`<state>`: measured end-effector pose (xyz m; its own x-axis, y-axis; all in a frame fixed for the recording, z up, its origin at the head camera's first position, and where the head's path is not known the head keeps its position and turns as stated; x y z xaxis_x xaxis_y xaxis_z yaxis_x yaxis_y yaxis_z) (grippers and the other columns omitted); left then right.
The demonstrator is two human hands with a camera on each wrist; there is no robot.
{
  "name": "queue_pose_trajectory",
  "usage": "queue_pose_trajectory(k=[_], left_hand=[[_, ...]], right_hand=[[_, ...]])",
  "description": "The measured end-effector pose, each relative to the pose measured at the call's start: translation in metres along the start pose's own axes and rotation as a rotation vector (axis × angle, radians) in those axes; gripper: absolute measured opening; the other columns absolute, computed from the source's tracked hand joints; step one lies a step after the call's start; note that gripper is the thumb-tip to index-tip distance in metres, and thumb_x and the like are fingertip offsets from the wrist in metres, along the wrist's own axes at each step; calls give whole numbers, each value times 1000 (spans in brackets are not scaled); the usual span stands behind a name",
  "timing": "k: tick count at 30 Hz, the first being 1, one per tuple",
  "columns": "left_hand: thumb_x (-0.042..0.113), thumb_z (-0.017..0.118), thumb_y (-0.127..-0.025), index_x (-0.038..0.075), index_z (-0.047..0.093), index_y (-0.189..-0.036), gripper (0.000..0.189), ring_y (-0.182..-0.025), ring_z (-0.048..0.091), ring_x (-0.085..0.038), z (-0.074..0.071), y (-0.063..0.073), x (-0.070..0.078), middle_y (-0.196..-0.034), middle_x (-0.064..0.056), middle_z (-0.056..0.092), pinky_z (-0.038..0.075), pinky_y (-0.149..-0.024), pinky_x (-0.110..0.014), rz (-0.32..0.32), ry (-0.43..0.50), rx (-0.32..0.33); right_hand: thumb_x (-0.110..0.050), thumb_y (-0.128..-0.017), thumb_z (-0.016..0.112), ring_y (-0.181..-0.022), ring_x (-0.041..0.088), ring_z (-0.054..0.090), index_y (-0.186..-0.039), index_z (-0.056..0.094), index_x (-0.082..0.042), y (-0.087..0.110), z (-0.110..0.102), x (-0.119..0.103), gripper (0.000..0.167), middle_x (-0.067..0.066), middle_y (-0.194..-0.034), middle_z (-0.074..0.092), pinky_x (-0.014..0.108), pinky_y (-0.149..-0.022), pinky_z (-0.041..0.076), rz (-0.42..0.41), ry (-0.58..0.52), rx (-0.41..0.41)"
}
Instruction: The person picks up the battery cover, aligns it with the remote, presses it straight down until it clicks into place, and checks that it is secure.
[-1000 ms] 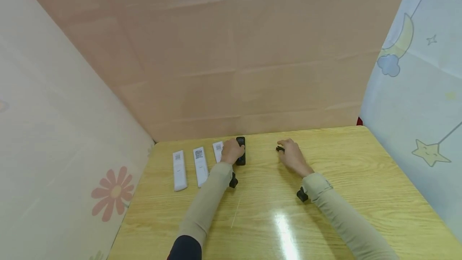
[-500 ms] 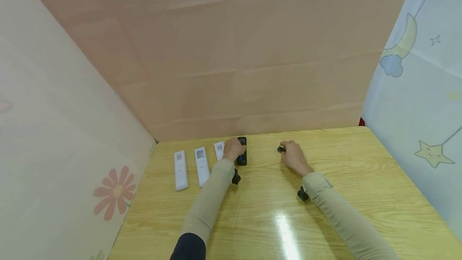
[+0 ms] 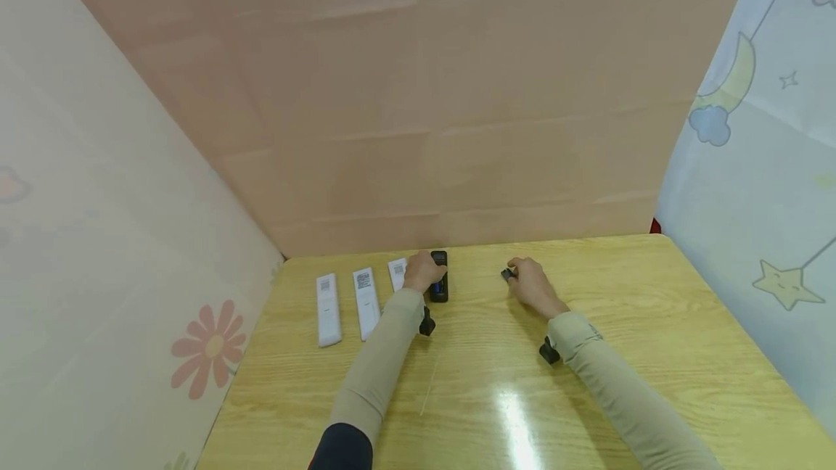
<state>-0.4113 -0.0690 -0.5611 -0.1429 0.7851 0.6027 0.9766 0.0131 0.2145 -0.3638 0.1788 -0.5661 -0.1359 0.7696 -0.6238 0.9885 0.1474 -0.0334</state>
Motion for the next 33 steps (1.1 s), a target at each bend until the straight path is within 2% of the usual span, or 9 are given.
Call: queue_pose_trajectory(k=[4, 10, 14, 17, 20, 23, 28, 30, 33], left_hand=[[30, 75, -102, -1, 62, -143, 54, -70, 63, -21, 1, 1, -1, -106, -17, 72, 50, -59, -35, -4, 24, 14], [32, 78, -99, 0, 60, -146, 60, -89, 72, -29, 1, 1, 0, -122, -21, 72, 61, -76, -43, -16, 27, 39], [31, 79, -98, 0, 58, -147, 61, -95, 73, -32, 0, 3, -1, -124, -22, 70, 63, -81, -46, -25, 77, 33], [30, 80, -97, 0, 65, -135, 51, -90, 72, -30, 0, 2, -3, -116, -19, 72, 63, -78, -43, -30, 122, 24], [29, 81, -97, 1, 72, -116, 35, -85, 72, -26, 0, -1, -5, -105, -15, 74, 61, -74, -40, -25, 175, 25], [25, 79, -99, 4, 72, -95, 22, -82, 74, -26, 0, -3, -7, -98, -15, 75, 62, -68, -38, -10, 240, 24], [20, 73, -103, 12, 60, -73, 33, -70, 69, -19, 2, -6, -10, -83, -9, 72, 56, -57, -32, 15, 305, 9], [19, 72, -103, 14, 53, -68, 40, -62, 59, -15, 3, -7, -12, -73, -4, 63, 48, -55, -30, 6, 319, -6], [19, 71, -103, 17, 46, -65, 46, -57, 47, -13, 5, -9, -14, -65, 2, 51, 41, -55, -31, -8, 354, -25]], right_hand=[[5, -101, 62, -94, 34, 68, -143, 57, 14, 0, -1, 2, 44, 37, -123, 67, 46, -82, 59, 26, -4, -25], [3, -99, 64, -96, 36, 68, -138, 61, 13, 2, -5, 6, 40, 35, -117, 68, 47, -81, 59, 29, -17, -21], [1, -100, 66, -95, 37, 69, -135, 62, 12, 4, -8, 10, 37, 32, -114, 68, 45, -77, 60, 34, -52, -18], [-1, -100, 68, -94, 36, 69, -133, 63, 10, 5, -9, 13, 35, 29, -114, 68, 39, -73, 60, 45, -76, -15], [-2, -100, 68, -92, 34, 70, -132, 64, 10, 5, -10, 15, 34, 29, -115, 68, 35, -68, 59, 50, -110, -11], [-3, -101, 67, -91, 34, 71, -131, 64, 10, 5, -12, 16, 32, 30, -116, 67, 34, -66, 59, 50, -151, -5], [-4, -103, 65, -105, 42, 71, -128, 65, 8, 7, -15, 18, 29, 30, -119, 69, 39, -74, 62, 40, -183, 20], [-4, -103, 64, -109, 46, 70, -128, 66, 8, 8, -15, 19, 28, 31, -120, 69, 41, -76, 63, 35, -196, 23], [-5, -104, 63, -111, 47, 70, -128, 66, 8, 9, -14, 20, 27, 31, -121, 69, 40, -76, 64, 43, -222, 24]])
Point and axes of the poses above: each hand's wrist, its own y-axis away from the middle knuckle, its own z-axis out of the palm, x = y × z, the point moved 5 cm from there along -y, towards the middle knuckle
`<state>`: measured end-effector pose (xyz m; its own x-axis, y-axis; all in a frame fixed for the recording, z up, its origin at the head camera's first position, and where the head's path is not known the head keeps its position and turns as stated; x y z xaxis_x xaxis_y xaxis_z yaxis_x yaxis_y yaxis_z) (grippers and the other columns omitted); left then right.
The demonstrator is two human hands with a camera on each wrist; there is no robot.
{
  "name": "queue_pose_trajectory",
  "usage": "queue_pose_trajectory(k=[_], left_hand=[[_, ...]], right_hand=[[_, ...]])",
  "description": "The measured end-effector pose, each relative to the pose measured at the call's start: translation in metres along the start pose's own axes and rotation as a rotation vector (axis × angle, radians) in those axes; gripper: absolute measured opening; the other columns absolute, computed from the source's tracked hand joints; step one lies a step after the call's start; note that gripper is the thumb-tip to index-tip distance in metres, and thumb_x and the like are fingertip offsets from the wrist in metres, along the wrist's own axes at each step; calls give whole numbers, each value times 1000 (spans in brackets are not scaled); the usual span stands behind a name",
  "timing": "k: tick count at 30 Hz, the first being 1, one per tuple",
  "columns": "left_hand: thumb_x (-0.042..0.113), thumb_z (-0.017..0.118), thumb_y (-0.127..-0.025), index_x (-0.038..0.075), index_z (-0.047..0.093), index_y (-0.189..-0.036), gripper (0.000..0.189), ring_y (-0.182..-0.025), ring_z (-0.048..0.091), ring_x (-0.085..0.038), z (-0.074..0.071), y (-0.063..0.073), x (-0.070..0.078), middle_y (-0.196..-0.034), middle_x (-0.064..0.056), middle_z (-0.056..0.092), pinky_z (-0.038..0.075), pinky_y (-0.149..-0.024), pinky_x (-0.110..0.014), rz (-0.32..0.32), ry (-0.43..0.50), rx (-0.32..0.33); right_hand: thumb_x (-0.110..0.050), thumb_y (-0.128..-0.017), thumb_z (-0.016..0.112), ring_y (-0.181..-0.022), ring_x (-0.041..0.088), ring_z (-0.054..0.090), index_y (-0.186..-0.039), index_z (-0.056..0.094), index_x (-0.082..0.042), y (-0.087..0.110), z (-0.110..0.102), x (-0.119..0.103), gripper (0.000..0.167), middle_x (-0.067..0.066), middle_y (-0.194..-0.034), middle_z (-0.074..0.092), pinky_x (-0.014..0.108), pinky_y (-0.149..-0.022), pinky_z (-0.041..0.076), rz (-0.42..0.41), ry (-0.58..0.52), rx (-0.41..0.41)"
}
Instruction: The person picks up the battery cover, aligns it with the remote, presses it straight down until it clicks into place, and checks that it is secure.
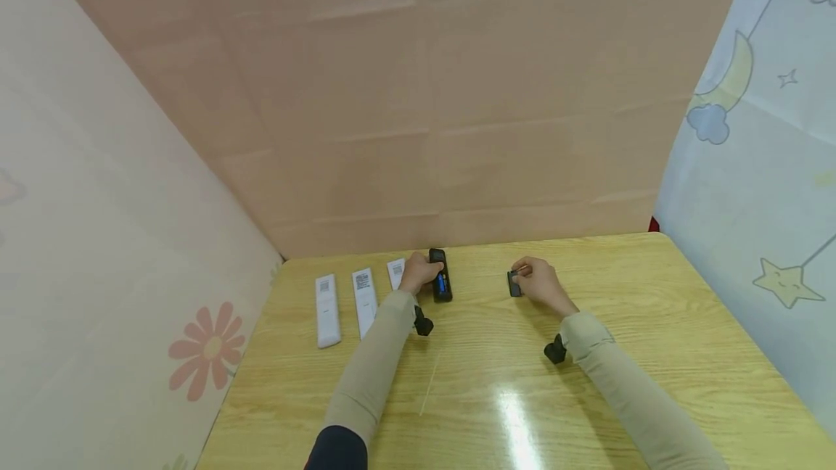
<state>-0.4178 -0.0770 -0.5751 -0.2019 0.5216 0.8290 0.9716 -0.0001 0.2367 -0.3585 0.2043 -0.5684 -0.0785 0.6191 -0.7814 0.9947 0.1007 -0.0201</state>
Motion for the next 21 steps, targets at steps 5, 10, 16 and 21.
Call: queue_pose_trajectory(k=[5, 10, 16, 21], left_hand=[[21, 70, -105, 21, 34, -61, 57, -50, 27, -13, 1, -3, -4, -56, 5, 28, 32, -54, -33, -27, 35, -29], [24, 70, -105, 22, 31, -65, 57, -57, 24, -15, 0, 2, -6, -63, 5, 25, 28, -58, -35, -21, 38, -38], [26, 69, -106, 18, 33, -72, 50, -64, 36, -17, -2, 12, -10, -74, 1, 38, 40, -65, -38, 8, 149, -68], [31, 68, -107, 2, 63, -129, 37, -112, 67, -29, -3, 17, -15, -134, -15, 63, 62, -87, -42, 9, 194, -85]], right_hand=[[-3, -105, 60, -103, 41, 73, -129, 66, 7, 0, 2, 2, 26, 30, -122, 68, 37, -72, 64, 28, -56, 8], [-2, -105, 61, -97, 35, 74, -129, 65, 7, 0, 5, 2, 25, 29, -121, 67, 37, -72, 65, 46, -100, 5], [-2, -105, 62, -97, 35, 73, -130, 65, 8, 1, 4, 1, 28, 29, -120, 67, 38, -72, 65, 37, -112, 23], [-3, -106, 62, -97, 35, 74, -134, 65, 8, 2, 1, 0, 31, 30, -123, 65, 37, -72, 66, 35, -123, 39]])
Point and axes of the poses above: each hand's wrist, its own y-axis away from the middle knuckle, its own z-axis out of the palm, x = y × z, the point moved 5 cm from there along -y, towards the middle knuckle
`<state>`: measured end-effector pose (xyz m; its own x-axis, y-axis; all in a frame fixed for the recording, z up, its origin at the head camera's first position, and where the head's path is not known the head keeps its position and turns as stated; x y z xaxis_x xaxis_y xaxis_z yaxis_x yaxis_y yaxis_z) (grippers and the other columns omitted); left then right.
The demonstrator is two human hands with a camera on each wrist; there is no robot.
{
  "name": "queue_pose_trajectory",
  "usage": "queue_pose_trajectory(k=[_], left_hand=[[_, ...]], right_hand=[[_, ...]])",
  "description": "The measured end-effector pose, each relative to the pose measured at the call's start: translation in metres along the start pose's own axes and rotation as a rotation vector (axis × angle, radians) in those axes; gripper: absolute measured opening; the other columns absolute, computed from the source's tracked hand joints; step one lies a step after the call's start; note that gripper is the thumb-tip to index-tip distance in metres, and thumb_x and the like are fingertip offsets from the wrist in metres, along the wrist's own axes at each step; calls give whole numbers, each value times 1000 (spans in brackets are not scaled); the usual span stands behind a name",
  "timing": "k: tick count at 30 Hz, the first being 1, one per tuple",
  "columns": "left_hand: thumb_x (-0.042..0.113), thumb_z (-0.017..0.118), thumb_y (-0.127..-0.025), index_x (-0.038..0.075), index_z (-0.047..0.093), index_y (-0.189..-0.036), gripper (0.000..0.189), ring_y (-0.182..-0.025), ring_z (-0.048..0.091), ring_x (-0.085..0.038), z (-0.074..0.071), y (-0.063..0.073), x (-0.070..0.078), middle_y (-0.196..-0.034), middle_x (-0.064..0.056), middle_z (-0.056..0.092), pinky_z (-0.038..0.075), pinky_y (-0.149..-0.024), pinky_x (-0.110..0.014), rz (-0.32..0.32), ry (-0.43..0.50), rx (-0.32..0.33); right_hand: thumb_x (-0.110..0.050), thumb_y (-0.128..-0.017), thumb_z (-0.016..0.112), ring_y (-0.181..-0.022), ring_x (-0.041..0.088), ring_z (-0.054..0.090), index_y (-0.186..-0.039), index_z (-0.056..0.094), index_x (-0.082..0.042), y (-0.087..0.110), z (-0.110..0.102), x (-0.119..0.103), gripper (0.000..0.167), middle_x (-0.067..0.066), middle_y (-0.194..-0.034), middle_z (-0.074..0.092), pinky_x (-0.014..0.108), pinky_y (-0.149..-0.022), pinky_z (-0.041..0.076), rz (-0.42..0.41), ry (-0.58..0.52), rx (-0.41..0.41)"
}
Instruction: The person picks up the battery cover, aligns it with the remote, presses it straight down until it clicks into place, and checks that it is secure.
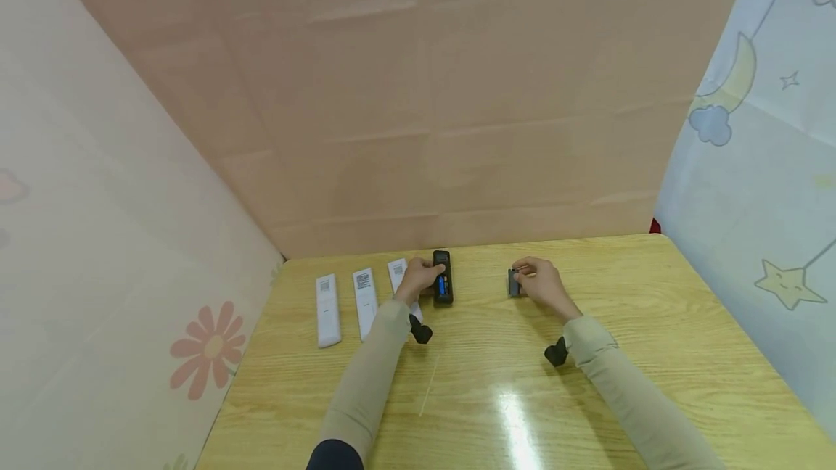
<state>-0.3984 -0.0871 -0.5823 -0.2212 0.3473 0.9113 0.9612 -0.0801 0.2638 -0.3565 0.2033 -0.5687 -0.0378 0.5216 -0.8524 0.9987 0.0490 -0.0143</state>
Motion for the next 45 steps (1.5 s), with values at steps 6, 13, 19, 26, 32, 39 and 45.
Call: queue_pose_trajectory(k=[6, 13, 19, 26, 32, 39, 45], left_hand=[[32, 66, -108, -1, 47, -157, 62, -136, 60, -39, 1, 4, -3, -158, -24, 51, 63, -93, -45, -3, 39, -16], [28, 63, -109, -2, 49, -155, 57, -122, 69, -34, 5, 13, -2, -144, -21, 62, 63, -92, -45, -8, 87, -35], [27, 63, -109, -1, 49, -156, 57, -121, 69, -33, 11, 20, -2, -148, -21, 60, 64, -92, -45, 1, 97, -43], [26, 64, -108, -1, 55, -150, 51, -107, 70, -27, 18, 24, -2, -139, -18, 64, 64, -88, -43, -2, 136, -56], [28, 65, -108, -1, 57, -147, 50, -100, 69, -24, 19, 31, -1, -135, -16, 65, 64, -82, -40, 4, 155, -50], [29, 65, -108, 1, 55, -151, 52, -96, 66, -22, 18, 38, -3, -138, -16, 64, 64, -79, -37, 1, 157, -46], [29, 66, -107, 2, 55, -151, 52, -83, 59, -18, 18, 43, -8, -114, -8, 66, 61, -72, -32, -3, 207, -54]], right_hand=[[-5, -107, 61, -97, 31, 75, -136, 65, 6, 3, -1, -3, 31, 29, -125, 64, 38, -74, 66, 3, -8, -4], [-6, -108, 60, -91, 23, 73, -137, 66, 2, 8, -3, -11, 30, 25, -124, 64, 38, -77, 66, 23, -44, -5], [-8, -109, 59, -99, 29, 73, -138, 65, 2, 13, -4, -17, 32, 26, -125, 63, 45, -83, 66, 3, -62, -7], [-8, -110, 59, -102, 32, 74, -141, 63, 3, 20, -5, -27, 33, 27, -126, 62, 49, -86, 65, -18, -100, -12], [-7, -109, 59, -98, 32, 74, -139, 64, 5, 23, -5, -35, 33, 26, -122, 62, 54, -87, 64, -41, -122, -16], [-7, -108, 62, -97, 31, 76, -136, 68, 2, 26, -5, -42, 29, 24, -119, 64, 55, -87, 64, -45, -116, -9], [-9, -108, 63, -98, 30, 77, -137, 66, 4, 30, -3, -47, 32, 25, -119, 65, 52, -87, 65, -63, -119, -21]])
Point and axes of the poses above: each hand's wrist, its own y-axis away from the middle knuckle, its own z-axis out of the palm, x = y × z, the point moved 5 cm from there along -y, towards the middle knuckle
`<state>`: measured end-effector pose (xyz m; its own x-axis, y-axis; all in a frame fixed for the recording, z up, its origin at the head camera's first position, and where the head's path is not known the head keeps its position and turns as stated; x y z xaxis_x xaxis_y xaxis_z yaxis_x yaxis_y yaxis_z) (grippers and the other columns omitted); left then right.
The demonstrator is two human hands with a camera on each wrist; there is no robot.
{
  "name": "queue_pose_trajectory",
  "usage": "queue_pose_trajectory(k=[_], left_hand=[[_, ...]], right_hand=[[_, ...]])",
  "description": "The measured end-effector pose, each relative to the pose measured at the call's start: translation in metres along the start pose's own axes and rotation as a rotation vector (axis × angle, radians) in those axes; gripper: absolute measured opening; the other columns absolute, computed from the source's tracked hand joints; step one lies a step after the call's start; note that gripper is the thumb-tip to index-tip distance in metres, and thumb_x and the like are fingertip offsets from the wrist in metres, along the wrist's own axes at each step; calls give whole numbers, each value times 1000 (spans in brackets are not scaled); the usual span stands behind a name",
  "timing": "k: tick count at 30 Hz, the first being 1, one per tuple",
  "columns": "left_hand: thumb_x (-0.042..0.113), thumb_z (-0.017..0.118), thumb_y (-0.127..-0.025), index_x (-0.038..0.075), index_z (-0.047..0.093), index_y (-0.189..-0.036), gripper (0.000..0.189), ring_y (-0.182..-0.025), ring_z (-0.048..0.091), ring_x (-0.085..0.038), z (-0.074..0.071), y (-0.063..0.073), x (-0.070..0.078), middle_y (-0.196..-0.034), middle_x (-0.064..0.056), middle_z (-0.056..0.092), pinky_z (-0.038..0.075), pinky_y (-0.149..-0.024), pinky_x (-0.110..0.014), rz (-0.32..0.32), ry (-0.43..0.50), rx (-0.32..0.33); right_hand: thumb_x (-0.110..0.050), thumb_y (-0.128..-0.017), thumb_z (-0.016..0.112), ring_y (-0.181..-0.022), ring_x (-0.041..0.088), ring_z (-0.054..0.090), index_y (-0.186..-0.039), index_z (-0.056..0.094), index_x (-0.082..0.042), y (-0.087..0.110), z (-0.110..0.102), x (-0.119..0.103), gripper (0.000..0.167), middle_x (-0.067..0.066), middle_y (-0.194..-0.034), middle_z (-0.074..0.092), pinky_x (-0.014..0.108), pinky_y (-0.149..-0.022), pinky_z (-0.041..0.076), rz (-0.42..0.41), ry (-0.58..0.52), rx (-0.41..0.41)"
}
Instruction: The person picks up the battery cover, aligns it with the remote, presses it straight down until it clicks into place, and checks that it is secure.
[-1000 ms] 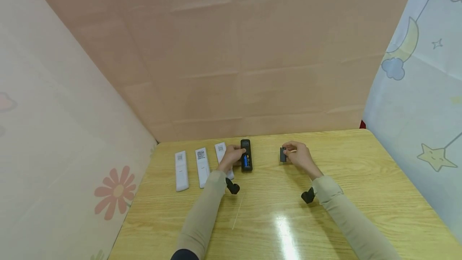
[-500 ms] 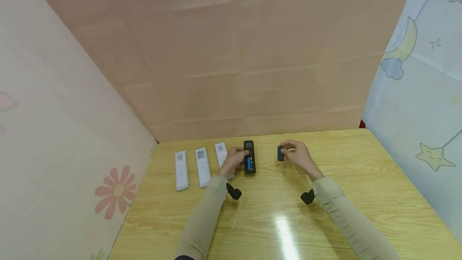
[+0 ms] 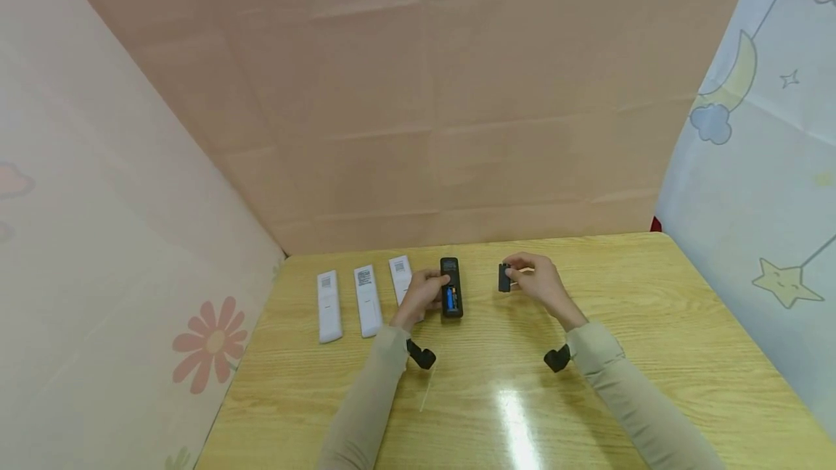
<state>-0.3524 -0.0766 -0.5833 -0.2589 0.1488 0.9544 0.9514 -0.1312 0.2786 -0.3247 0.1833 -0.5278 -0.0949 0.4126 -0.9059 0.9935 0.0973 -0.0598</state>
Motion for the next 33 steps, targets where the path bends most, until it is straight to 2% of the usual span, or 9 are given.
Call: queue_pose_trajectory(k=[2, 4, 11, 13, 17, 20, 24, 30, 33], left_hand=[[28, 67, -107, 1, 54, -151, 53, -78, 56, -17, 0, 1, -1, -100, -5, 63, 60, -70, -31, 2, 19, -4], [28, 67, -107, 0, 53, -153, 55, -75, 55, -16, 0, 2, -2, -94, -4, 61, 59, -70, -31, 3, 32, -11], [29, 69, -105, 1, 55, -150, 54, -76, 62, -17, 2, 10, -1, -108, -9, 68, 61, -70, -33, 4, 55, -4], [28, 69, -105, 1, 56, -148, 52, -74, 62, -16, 2, 12, -1, -102, -8, 69, 60, -69, -32, 1, 77, -2], [28, 69, -105, 2, 57, -147, 51, -63, 52, -13, 3, 15, -1, -76, 2, 58, 56, -65, -30, -2, 96, 4], [28, 69, -105, 2, 57, -147, 51, -61, 47, -14, 3, 17, -2, -69, 2, 53, 54, -64, -30, -10, 99, 8], [28, 69, -105, 2, 56, -148, 52, -68, 53, -15, 4, 19, -3, -79, 0, 60, 56, -64, -29, -12, 88, 13], [30, 68, -106, 4, 56, -150, 53, -70, 54, -17, 4, 24, -3, -91, -5, 66, 56, -66, -31, 4, 53, 14], [31, 67, -106, 4, 57, -149, 52, -72, 59, -15, 4, 25, -2, -101, -7, 72, 58, -68, -31, 14, 55, 9]], right_hand=[[-9, -109, 63, -97, 30, 77, -137, 66, 4, 1, 0, 0, 32, 25, -118, 65, 52, -87, 65, -2, 0, -2], [-9, -109, 62, -96, 29, 77, -137, 67, 4, 2, 0, -1, 32, 25, -119, 65, 53, -88, 64, -1, 0, 0], [-9, -108, 63, -97, 29, 76, -137, 68, 2, 6, 2, -3, 31, 26, -122, 67, 54, -87, 64, 2, -13, -11], [-9, -108, 63, -98, 30, 76, -136, 68, 2, 7, 3, -4, 30, 26, -122, 68, 54, -87, 64, -4, -22, -12], [-7, -108, 64, -100, 31, 77, -135, 68, 4, 9, 5, -7, 30, 26, -121, 67, 54, -87, 64, -12, -48, -17], [-6, -107, 65, -100, 30, 77, -135, 68, 4, 11, 5, -9, 30, 25, -120, 67, 53, -88, 64, -10, -68, -15], [-6, -107, 65, -99, 29, 77, -134, 68, 5, 13, 6, -12, 29, 25, -120, 66, 53, -88, 64, -19, -82, -21], [-5, -107, 65, -98, 32, 77, -134, 69, 5, 15, 8, -14, 29, 26, -121, 66, 54, -88, 63, -20, -99, -33], [-6, -107, 65, -98, 32, 77, -134, 69, 5, 17, 8, -16, 29, 27, -121, 66, 54, -88, 63, -30, -97, -39]])
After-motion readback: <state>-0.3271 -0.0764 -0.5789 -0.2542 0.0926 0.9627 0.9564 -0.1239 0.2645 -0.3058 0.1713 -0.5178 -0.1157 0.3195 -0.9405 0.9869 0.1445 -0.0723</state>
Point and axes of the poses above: each hand's wrist, its own y-axis away from the middle knuckle, its own z-axis out of the palm, x = y × z, the point moved 5 cm from there along -y, towards the middle knuckle
